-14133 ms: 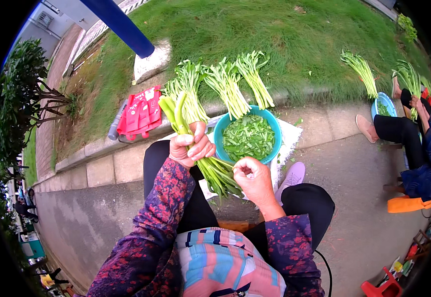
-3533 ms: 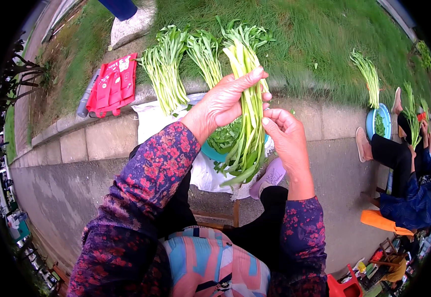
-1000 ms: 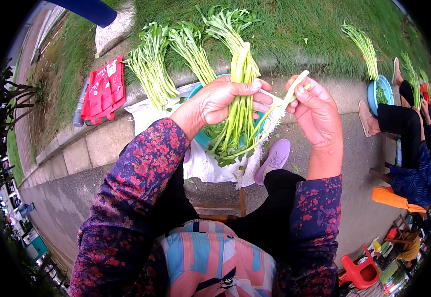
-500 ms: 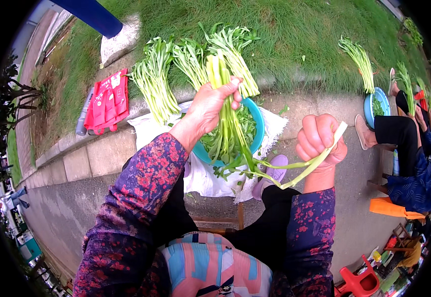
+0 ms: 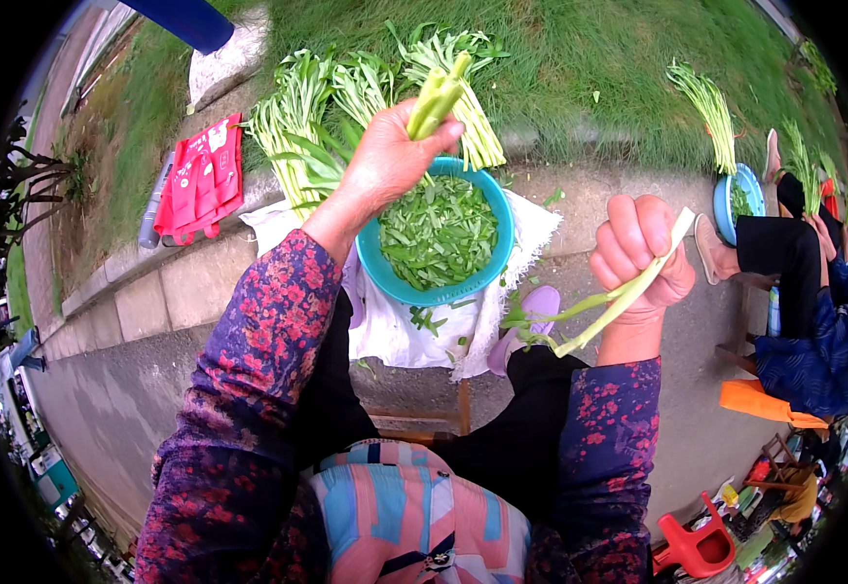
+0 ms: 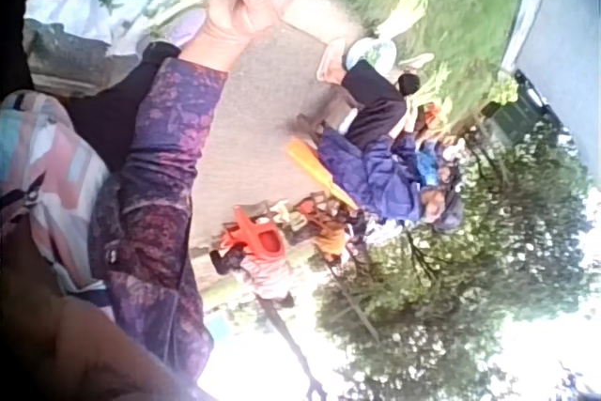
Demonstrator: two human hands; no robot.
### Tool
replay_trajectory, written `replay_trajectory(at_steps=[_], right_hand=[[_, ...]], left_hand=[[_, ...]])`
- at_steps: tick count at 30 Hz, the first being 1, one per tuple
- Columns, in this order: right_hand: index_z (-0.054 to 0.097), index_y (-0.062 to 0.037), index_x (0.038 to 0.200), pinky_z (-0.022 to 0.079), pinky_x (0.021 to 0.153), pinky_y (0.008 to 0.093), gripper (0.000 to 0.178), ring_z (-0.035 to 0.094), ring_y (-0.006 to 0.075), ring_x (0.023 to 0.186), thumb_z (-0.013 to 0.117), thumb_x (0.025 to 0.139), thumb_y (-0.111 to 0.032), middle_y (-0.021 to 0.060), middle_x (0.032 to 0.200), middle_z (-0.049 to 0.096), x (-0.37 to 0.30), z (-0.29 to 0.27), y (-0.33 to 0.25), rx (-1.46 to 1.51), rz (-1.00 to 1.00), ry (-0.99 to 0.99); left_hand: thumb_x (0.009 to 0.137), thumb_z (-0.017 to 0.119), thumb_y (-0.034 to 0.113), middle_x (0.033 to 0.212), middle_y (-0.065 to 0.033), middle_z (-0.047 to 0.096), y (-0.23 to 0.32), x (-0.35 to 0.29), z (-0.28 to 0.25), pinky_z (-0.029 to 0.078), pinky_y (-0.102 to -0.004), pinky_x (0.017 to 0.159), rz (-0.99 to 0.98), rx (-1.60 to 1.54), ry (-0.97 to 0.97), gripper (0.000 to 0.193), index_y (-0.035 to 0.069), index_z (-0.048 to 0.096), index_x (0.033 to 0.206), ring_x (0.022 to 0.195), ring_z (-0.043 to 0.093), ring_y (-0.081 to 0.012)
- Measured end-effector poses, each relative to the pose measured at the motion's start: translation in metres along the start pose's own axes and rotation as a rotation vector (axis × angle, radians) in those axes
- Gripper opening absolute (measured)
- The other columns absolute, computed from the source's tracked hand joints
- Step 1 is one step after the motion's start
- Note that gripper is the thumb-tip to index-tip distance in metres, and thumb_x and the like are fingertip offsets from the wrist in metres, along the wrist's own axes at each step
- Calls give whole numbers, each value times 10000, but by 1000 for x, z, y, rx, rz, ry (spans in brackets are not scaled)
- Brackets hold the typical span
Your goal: The person plucks leaves and stems from bunches of green vegetables by hand and places them into a blue bowl.
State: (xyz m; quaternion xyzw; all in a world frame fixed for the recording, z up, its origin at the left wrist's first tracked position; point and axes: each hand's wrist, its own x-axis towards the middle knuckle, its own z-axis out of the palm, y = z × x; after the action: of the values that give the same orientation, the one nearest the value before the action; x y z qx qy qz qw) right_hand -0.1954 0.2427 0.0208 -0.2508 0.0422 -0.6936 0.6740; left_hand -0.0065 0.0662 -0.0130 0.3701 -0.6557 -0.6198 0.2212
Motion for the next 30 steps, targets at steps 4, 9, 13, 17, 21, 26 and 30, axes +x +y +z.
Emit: replay_trajectory(at_steps=[4,9,13,17,21,26,30], right_hand=[[538,10,870,367,513,236,174,443,96,584,625,847,-139,55,777,496,13,1,13,-329,143,342],[596,5,920,416,556,212,138,528,74,612,631,856,-113,31,764,601,20,-10,19,-554,206,663],[597,3,905,436,531,207,125,532,77,583,631,859,-108,24,719,588,24,-6,21,-624,182,732],[598,-2,883,484,504,228,122,539,94,525,651,846,-104,25,665,573,26,-7,27,-696,142,740],[597,0,887,467,502,212,124,558,96,541,656,843,-100,21,670,578,26,-5,27,-771,126,773],[610,7,931,448,505,198,149,558,80,564,666,833,-91,23,706,600,26,-4,28,-829,135,795],[632,13,958,436,508,192,176,540,58,588,676,821,-88,14,746,621,26,-8,29,-925,70,833]], left_hand=[[868,635,241,843,-50,670,2,-15,23,457,-233,660,-172,-332,-381,272,9,616,1010,658,530,-85],[868,633,267,917,-91,671,3,-19,37,463,-246,648,-304,-468,-475,328,-19,605,1024,648,517,-90],[857,650,260,900,-95,664,-3,-21,41,457,-249,606,-308,-423,-461,286,-5,607,956,621,521,-94],[863,633,293,830,-51,649,-1,-23,44,452,-255,608,-241,-442,-509,289,16,626,946,635,529,-93],[854,649,312,794,-34,650,0,-24,46,442,-253,599,-265,-433,-478,298,25,640,935,621,527,-88],[844,669,279,792,-36,659,-4,-22,47,434,-241,561,-269,-364,-409,263,26,644,912,571,510,-81],[836,680,246,802,-40,664,4,-22,45,437,-237,551,-298,-357,-419,239,21,639,904,570,510,-76]])
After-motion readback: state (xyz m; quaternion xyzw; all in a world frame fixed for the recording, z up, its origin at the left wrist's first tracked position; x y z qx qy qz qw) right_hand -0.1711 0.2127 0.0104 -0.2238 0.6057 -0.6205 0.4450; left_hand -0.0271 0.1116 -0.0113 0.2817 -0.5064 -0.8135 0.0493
